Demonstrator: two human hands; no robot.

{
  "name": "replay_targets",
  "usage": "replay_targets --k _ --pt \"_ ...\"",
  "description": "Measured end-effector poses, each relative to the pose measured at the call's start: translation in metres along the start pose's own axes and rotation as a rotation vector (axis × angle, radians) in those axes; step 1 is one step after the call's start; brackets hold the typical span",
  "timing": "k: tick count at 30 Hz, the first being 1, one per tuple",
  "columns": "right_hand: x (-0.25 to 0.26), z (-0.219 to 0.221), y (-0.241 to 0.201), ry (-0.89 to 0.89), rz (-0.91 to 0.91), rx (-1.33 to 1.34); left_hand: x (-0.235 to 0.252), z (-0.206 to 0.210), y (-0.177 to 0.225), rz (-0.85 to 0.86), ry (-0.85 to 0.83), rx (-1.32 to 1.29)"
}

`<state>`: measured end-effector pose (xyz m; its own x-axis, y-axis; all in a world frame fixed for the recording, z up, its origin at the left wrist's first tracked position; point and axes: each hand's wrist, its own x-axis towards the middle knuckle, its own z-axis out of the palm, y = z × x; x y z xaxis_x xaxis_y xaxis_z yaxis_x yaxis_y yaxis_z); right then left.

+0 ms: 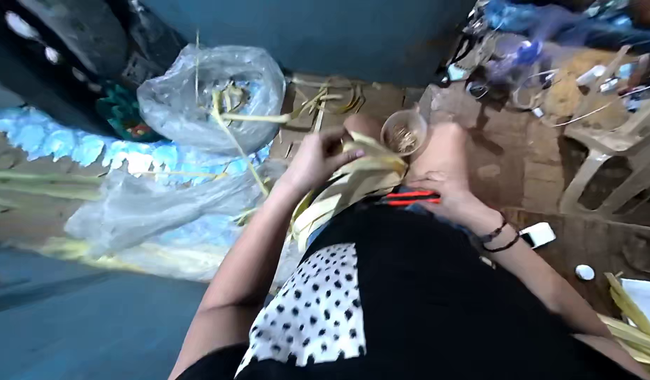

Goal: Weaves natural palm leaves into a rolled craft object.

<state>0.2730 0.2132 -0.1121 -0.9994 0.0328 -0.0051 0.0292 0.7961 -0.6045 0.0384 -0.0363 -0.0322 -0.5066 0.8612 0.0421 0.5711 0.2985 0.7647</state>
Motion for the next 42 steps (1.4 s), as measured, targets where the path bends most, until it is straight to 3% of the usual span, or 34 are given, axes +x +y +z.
replay_targets --k 3,5,7,9,11,13,15,17,20,21,24,26,30,34,37,42 --pt "0.030 -0.040 -0.045 0.249 -0.127 0.038 0.016 0.024 0.029 0.129 -0.021 -0.029" --pt "0.053 -0.047 -0.065 0.203 -0.164 0.029 0.025 0.036 0.041 0.189 -0.023 -0.080" --pt "0.071 -0.049 -0.073 0.059 -0.061 0.097 0.027 0.029 0.046 0.234 -0.011 -0.140" --pt "0.075 -0.062 -0.067 0.124 -0.020 0.147 0.024 0.001 0.039 0.245 0.045 -0.075" --pt "0.063 -0.093 -0.051 0.309 -0.015 0.082 0.017 -0.038 0.014 0.149 0.184 0.086" --pt "0.045 -0.123 -0.042 0.455 -0.010 -0.012 0.010 -0.067 -0.012 -0.065 0.382 0.295" --pt "0.044 -0.132 -0.047 0.510 0.008 -0.127 0.007 -0.065 -0.013 -0.197 0.482 0.398" --pt "0.065 -0.114 -0.066 0.422 0.064 -0.158 0.010 -0.027 0.011 -0.052 0.463 0.457" --pt "0.091 -0.085 -0.087 0.128 0.083 -0.163 0.024 0.045 0.029 0.275 0.407 0.445" --pt "0.092 -0.085 -0.085 0.099 0.078 -0.204 0.031 0.049 0.018 0.261 0.362 0.443" --pt "0.084 -0.106 -0.072 0.088 0.174 -0.336 0.044 0.025 -0.015 -0.086 0.119 0.417" --pt "0.085 -0.111 -0.068 0.124 0.181 -0.307 0.050 0.027 -0.003 -0.145 0.048 0.315" --pt "0.087 -0.096 -0.065 0.276 0.049 0.037 0.055 0.057 0.024 0.029 0.125 -0.053" --pt "0.075 -0.115 -0.041 0.094 -0.038 0.329 0.053 0.039 -0.001 -0.081 0.124 -0.297" --pt "0.071 -0.106 -0.041 0.080 -0.152 0.789 0.046 0.037 -0.009 -0.073 0.037 -0.403" --pt "0.058 -0.133 -0.036 0.569 -0.105 1.260 0.044 0.036 -0.026 -0.093 -0.033 -0.286"
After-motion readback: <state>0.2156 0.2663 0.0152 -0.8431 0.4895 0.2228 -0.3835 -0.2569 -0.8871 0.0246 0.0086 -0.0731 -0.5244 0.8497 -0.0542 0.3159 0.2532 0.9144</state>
